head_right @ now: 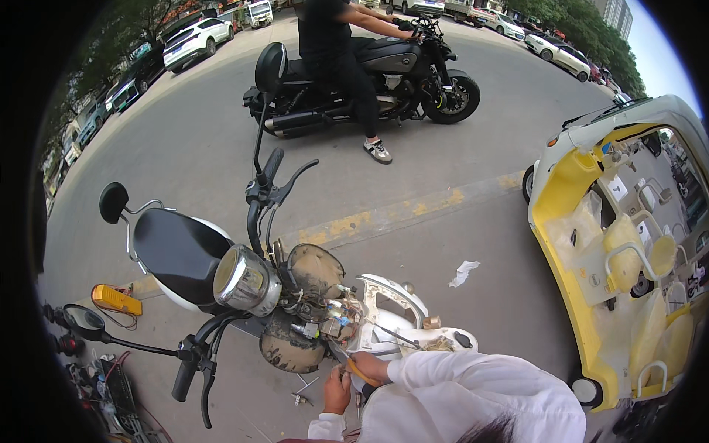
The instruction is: The person repairs a white scooter by cutting wires with scissors and manipulating the wiring near the handlebars. They use a screwdriver to adjust components under the front fairing and continue working on the electrical connections throughout the clip.
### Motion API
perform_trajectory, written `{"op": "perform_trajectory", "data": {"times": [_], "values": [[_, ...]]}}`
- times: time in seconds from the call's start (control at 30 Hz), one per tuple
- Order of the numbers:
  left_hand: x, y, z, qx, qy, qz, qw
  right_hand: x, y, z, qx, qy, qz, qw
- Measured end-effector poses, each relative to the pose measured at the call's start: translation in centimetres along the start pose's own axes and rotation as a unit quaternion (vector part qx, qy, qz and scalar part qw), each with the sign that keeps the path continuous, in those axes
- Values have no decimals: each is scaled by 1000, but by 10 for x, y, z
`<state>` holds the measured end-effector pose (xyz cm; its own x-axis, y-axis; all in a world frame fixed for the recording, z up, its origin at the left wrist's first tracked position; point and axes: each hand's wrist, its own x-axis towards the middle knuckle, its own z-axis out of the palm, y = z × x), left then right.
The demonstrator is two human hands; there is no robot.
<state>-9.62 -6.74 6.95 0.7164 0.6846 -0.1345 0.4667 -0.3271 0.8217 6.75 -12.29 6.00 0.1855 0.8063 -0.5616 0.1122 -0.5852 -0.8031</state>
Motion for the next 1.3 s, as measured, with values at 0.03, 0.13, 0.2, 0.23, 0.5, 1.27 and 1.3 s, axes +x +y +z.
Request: {"op": "perform_trajectory", "data": {"times": [0.03,0.13,0.2,0.23,0.5,1.27,1.3], "values": [[-3,-14,1,3,-17,-6,1000,0,-7,5,-23,-3,7,1000],[-1,-11,10,49,-48,21,997,6,25,7,37,-1,41,998],[0,-15,8,77,-69,6,995,7,23,8,135,-34,100,985],[2,-16,6,89,-73,13,993,6,21,8,183,-52,130,973],[12,-11,-12,134,-127,78,980,1,7,-4,79,-78,122,986],[36,-19,-30,213,-187,152,947,-18,-19,1,-9,-41,16,999],[39,-24,-27,199,-171,165,951,-15,-15,3,-11,-6,0,1000]]}}
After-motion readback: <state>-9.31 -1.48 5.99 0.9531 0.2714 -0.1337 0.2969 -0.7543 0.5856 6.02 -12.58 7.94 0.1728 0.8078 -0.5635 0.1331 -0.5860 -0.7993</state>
